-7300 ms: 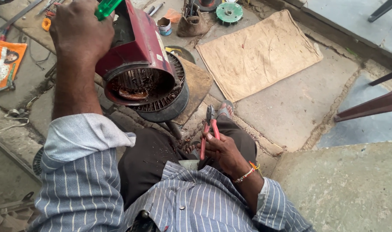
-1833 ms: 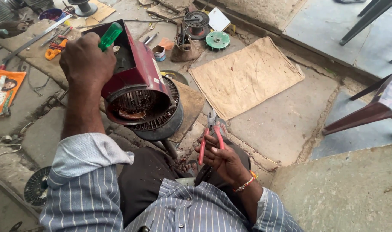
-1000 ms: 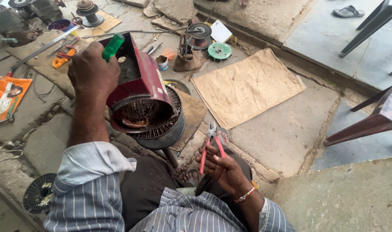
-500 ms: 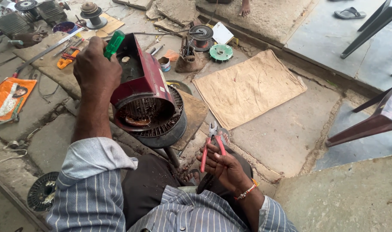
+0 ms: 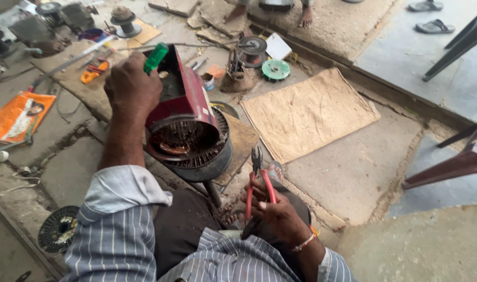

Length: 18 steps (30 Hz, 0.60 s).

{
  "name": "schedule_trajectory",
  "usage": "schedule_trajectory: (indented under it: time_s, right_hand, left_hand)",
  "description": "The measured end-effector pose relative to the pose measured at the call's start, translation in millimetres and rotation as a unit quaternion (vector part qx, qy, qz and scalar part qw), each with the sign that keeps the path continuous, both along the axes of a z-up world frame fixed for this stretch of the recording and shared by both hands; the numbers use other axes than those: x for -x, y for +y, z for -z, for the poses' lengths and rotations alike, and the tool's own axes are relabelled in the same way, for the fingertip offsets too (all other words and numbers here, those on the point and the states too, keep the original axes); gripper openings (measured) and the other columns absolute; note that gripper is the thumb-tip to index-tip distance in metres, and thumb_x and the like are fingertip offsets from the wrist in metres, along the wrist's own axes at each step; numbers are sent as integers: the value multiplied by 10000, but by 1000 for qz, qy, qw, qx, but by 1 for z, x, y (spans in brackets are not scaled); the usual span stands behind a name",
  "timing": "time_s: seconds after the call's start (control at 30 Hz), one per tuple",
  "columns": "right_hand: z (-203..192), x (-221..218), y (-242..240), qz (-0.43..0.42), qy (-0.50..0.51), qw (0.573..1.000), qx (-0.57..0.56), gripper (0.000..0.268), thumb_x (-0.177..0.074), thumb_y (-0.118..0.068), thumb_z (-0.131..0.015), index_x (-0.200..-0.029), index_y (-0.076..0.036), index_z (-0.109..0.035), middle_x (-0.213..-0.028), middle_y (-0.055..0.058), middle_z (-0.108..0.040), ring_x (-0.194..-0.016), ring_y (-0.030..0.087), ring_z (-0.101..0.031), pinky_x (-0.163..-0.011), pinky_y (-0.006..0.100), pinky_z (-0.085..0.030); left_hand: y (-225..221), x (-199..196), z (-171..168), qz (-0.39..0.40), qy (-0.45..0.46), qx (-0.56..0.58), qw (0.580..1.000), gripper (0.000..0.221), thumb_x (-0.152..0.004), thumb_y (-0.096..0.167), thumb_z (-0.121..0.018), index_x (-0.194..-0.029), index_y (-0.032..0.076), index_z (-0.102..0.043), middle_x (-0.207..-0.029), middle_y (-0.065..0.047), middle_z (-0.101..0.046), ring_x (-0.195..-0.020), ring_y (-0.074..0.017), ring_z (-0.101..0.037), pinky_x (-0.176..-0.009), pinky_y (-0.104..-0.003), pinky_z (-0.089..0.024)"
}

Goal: The person uses a screwdriver and pliers to scrape and adjust copper windings inside a motor stator. The person repeatedly scrapes the windings and occasionally uses pliers to pull or reposition wires within the stator.

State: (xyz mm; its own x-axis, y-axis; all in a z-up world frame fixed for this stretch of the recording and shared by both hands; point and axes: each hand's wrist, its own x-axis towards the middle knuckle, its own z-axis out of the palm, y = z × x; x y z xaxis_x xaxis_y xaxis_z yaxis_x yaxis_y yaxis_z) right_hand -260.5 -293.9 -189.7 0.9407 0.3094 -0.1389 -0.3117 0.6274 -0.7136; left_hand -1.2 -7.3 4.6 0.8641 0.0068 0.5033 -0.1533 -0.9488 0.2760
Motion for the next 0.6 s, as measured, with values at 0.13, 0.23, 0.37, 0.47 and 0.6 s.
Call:
schedule_trajectory:
  time_s: [0.13, 0.23, 0.37, 0.47, 0.6]
  right_hand:
    - [8, -1, 3, 2, 59, 998, -6, 774, -829, -105, -647, -1546, -4, -371, -1394, 149, -557, -1264, 307, -617, -1030, 491, -540]
    - [30, -1, -1, 26, 68, 997, 33, 682, -826, -75, -640, -1482, -9, -463, -1354, 105, -610, -1181, 265, -660, -980, 435, -573]
    - [72, -7, -11, 27, 82, 981, 176, 397, -885, -50, -716, -1252, 70, -625, -1017, 134, -667, -915, 226, -666, -764, 373, -536]
    - [97, -9, -15, 20, 18, 932, 363, 285, -912, -95, -779, -1107, 93, -691, -848, 112, -650, -740, 213, -597, -654, 356, -483]
    - [100, -15, -6, 79, -28, 839, 537, 429, -810, -206, -816, -1190, -46, -698, -910, 113, -763, -828, 209, -707, -760, 355, -574]
  left_hand:
    - [-4, 3, -5, -19, 20, 0, 1000, 118, -938, 146, -720, -1031, 82, -686, -934, -132, -734, -881, -291, -724, -781, -471, -553]
    - [-6, 4, -7, -13, 4, 12, 1000, 198, -875, 101, -727, -1067, 81, -686, -947, -139, -733, -880, -306, -720, -782, -481, -548]
    - [-7, 1, -5, -10, 8, -5, 1000, 175, -874, 102, -704, -1047, 81, -684, -952, -147, -732, -865, -314, -724, -780, -489, -548]
    - [-9, 0, -2, 12, 13, -6, 1000, 137, -924, 119, -663, -1049, 67, -681, -924, -162, -725, -815, -308, -729, -769, -484, -553]
    - [-16, 2, -6, 11, 5, -38, 999, 116, -955, 172, -644, -958, 62, -681, -835, -163, -709, -719, -313, -715, -768, -524, -512]
